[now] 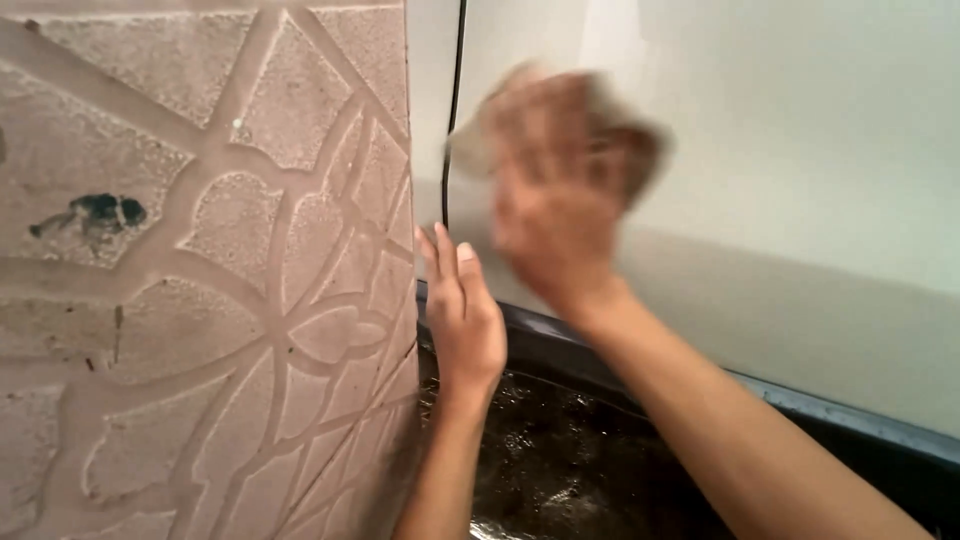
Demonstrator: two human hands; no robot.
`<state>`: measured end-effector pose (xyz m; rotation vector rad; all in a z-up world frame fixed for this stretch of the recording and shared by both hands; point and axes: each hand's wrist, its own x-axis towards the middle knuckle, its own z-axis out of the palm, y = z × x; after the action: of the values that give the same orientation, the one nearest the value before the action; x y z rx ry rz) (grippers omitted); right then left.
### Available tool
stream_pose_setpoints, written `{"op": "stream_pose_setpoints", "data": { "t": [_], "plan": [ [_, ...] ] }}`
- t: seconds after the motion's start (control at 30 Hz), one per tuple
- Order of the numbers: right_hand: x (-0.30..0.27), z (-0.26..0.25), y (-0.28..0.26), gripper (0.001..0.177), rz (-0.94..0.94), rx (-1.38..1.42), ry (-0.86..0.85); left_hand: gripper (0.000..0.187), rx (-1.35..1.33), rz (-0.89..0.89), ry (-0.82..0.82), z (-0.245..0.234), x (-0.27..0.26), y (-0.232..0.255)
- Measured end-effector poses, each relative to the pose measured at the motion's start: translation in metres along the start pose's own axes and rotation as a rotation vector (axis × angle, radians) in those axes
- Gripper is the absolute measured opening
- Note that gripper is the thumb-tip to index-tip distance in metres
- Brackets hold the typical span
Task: Clean the exterior body and windows of a white SUV using a cloth.
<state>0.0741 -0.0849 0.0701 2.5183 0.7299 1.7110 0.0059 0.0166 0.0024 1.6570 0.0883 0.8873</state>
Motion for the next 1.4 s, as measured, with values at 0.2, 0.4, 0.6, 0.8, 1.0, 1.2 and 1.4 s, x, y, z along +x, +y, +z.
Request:
{"op": "stream_pose_setpoints", "data": {
  "t": [0.2, 0.4, 0.6, 0.8, 1.0, 1.2, 1.4],
  "plan": [
    [-0.027, -0.015, 0.005, 0.058, -0.412, 0.085, -0.076, 0.058, 0.013, 0.039, -0.036, -0.005, -0.007, 0.011],
    [0.019, -0.052, 0.038, 0.05, -0.445, 0.086, -0.064, 0.059, 0.018, 0.023, -0.073, -0.02, -0.003, 0.024],
    [0.013, -0.048, -0.008, 0.052, -0.265, 0.18, -0.043, 0.068, -0.042, -0.023, -0.084, -0.024, 0.0, 0.025],
    [-0.019, -0.036, 0.004, 0.058, -0.522, 0.019, -0.163, 0.069, -0.09, -0.019, -0.097, -0.03, -0.002, 0.032],
    [0.052, -0.048, 0.017, 0.054, -0.067, 0.087, 0.03, 0.068, -0.119, -0.022, -0.103, -0.021, 0.004, 0.012],
    [-0.044, -0.012, -0.019, 0.061, -0.408, 0.088, -0.192, 0.068, -0.041, -0.016, -0.079, -0.016, -0.001, 0.009],
    [0.031, -0.081, -0.005, 0.047, -0.131, -0.08, -0.503, 0.071, -0.008, -0.058, -0.118, -0.017, 0.003, 0.016]
  ]
}}
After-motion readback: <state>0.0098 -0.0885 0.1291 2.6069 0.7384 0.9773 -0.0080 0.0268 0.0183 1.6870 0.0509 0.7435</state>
